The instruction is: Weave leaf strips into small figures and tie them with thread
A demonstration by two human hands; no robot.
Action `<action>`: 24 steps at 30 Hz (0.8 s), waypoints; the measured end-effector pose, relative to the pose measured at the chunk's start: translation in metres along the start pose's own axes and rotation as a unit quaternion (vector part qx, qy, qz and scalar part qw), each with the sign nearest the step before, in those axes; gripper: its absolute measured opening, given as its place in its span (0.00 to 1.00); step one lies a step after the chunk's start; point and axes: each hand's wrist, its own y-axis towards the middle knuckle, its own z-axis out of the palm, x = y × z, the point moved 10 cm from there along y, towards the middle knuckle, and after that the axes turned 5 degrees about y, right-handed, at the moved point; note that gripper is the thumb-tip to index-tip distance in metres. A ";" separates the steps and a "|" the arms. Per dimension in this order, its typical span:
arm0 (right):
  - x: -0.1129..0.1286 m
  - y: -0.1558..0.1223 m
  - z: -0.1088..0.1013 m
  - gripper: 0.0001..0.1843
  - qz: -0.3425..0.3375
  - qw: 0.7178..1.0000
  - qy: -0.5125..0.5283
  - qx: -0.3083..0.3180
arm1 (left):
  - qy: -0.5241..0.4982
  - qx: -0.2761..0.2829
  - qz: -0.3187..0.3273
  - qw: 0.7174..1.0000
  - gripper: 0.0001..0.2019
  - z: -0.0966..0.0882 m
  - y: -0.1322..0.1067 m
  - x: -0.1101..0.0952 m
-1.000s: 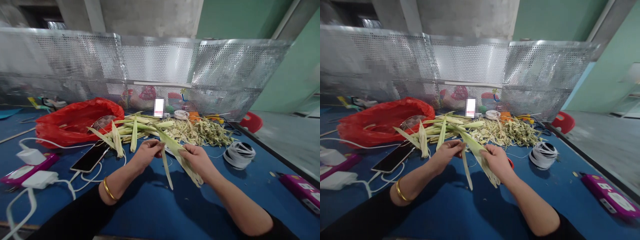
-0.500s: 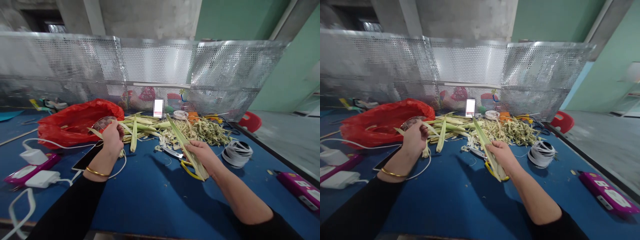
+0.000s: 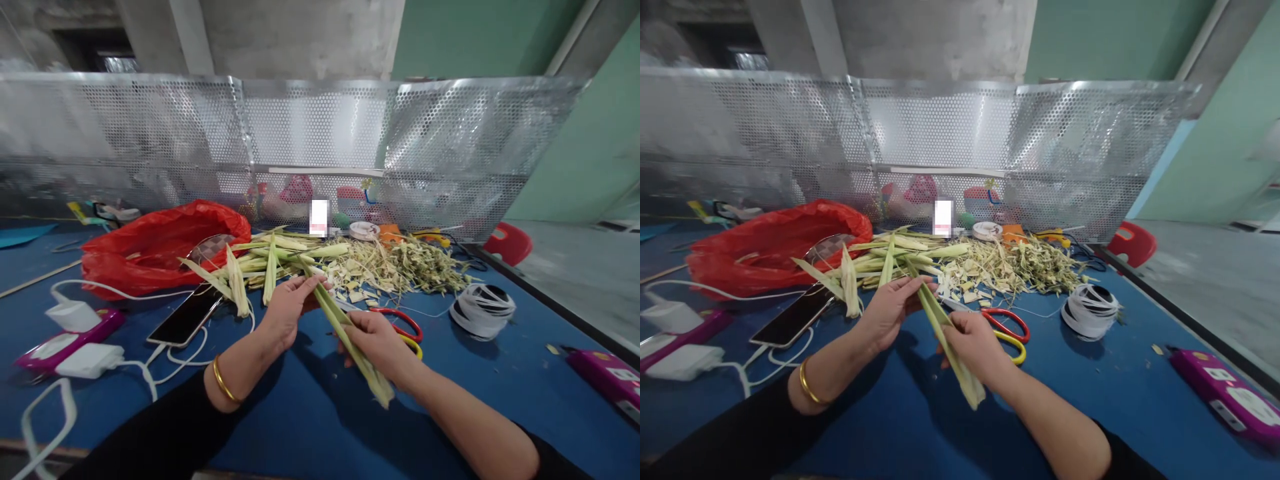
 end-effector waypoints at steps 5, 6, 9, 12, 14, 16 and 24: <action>0.036 -0.006 -0.029 0.10 -0.123 0.911 -0.392 -0.021 | 0.014 -0.044 -0.046 0.998 0.06 -0.017 0.003 0.004; 0.036 -0.007 -0.038 0.10 -0.111 0.866 -0.487 -0.034 | 0.024 -0.044 -0.051 0.997 0.06 -0.019 0.005 0.004; 0.016 -0.005 -0.058 0.18 -0.023 0.770 -0.637 -0.007 | 0.065 -0.043 -0.044 0.996 0.06 -0.022 0.008 0.002; 0.006 -0.002 -0.060 0.27 -0.006 0.746 -0.666 0.011 | 0.115 -0.046 -0.032 0.992 0.07 -0.025 0.010 0.002; 0.005 0.003 -0.058 0.30 -0.017 0.739 -0.673 0.011 | 0.150 -0.050 -0.020 0.987 0.07 -0.027 0.012 0.001; 0.007 0.007 -0.057 0.29 -0.038 0.742 -0.670 0.008 | 0.185 -0.056 -0.005 0.981 0.06 -0.030 0.015 -0.002; 0.025 0.013 -0.082 0.27 -0.116 0.906 -0.394 -0.098 | 0.229 -0.069 0.013 0.971 0.07 -0.038 0.022 -0.002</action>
